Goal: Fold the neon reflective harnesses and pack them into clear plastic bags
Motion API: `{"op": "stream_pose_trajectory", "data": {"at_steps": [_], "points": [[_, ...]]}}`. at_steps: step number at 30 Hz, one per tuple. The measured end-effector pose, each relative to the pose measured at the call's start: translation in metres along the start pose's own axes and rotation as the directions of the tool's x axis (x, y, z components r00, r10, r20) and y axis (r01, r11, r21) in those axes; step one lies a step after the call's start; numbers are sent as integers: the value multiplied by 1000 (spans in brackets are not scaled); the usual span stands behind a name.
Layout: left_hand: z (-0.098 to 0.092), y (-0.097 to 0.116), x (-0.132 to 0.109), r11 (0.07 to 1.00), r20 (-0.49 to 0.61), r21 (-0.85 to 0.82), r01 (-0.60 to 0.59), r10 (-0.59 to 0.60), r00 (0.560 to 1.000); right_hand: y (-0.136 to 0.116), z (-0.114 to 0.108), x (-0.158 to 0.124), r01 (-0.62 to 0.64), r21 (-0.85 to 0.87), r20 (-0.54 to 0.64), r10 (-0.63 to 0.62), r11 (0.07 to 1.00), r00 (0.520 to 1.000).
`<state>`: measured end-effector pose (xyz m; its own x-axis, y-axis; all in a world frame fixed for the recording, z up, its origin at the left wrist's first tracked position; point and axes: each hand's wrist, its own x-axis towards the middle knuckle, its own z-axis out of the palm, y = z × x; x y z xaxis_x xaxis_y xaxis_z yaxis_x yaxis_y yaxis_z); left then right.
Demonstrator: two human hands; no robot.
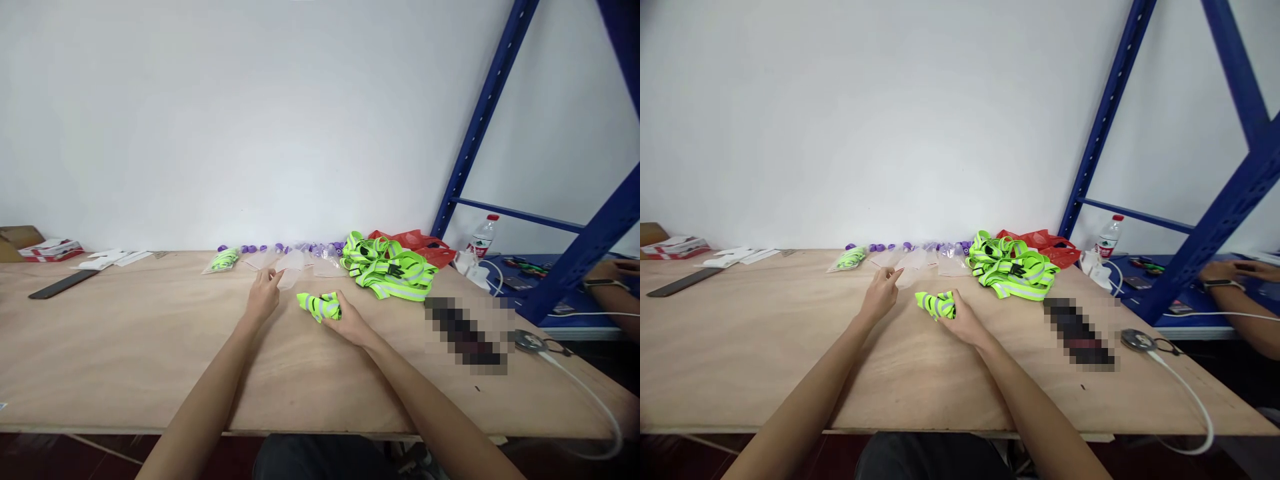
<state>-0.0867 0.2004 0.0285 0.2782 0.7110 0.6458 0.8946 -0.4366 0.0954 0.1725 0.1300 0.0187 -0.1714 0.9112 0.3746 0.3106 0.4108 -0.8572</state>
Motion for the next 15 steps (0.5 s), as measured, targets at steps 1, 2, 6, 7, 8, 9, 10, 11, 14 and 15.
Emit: {"op": "stream_pose_trajectory", "data": {"at_steps": [1, 2, 6, 7, 8, 9, 10, 11, 14, 15], "points": [[1, 2, 0, 1000, 34, 16, -2, 2, 999, 0, 1, -2, 41, -36, 42, -40, 999, 998], [2, 3, 0, 1000, 68, 29, -6, 4, 998, 0, 2, -3, 95, -78, 84, -88, 992, 992], [4, 15, -2, 998, 170, 42, -45, 37, 985, 1, 10, -6, 452, -269, 231, -399, 850, 887], [3, 18, -3, 997, 187, 35, -67, 59, 981, 1, 12, -6, 536, -314, 256, -474, 783, 843], [2, 21, -3, 996, 203, 23, -87, 80, 976, 2, 14, -5, 594, -359, 271, -529, 719, 804], [1, 24, -3, 995, 219, 6, -100, 96, 971, 2, 15, -3, 625, -405, 276, -563, 667, 779], [0, 27, -3, 995, 233, -16, -103, 104, 967, 3, 15, -2, 634, -449, 272, -579, 630, 768], [0, 29, -4, 994, 243, -41, -97, 104, 964, 4, 14, 0, 624, -492, 259, -582, 607, 771], [1, 35, -4, 990, 258, -116, -85, 112, 959, 6, 7, 3, 571, -583, 222, -562, 578, 797], [2, 36, -5, 987, 259, -137, -88, 122, 958, 7, 5, 4, 560, -602, 220, -556, 569, 801]]}}
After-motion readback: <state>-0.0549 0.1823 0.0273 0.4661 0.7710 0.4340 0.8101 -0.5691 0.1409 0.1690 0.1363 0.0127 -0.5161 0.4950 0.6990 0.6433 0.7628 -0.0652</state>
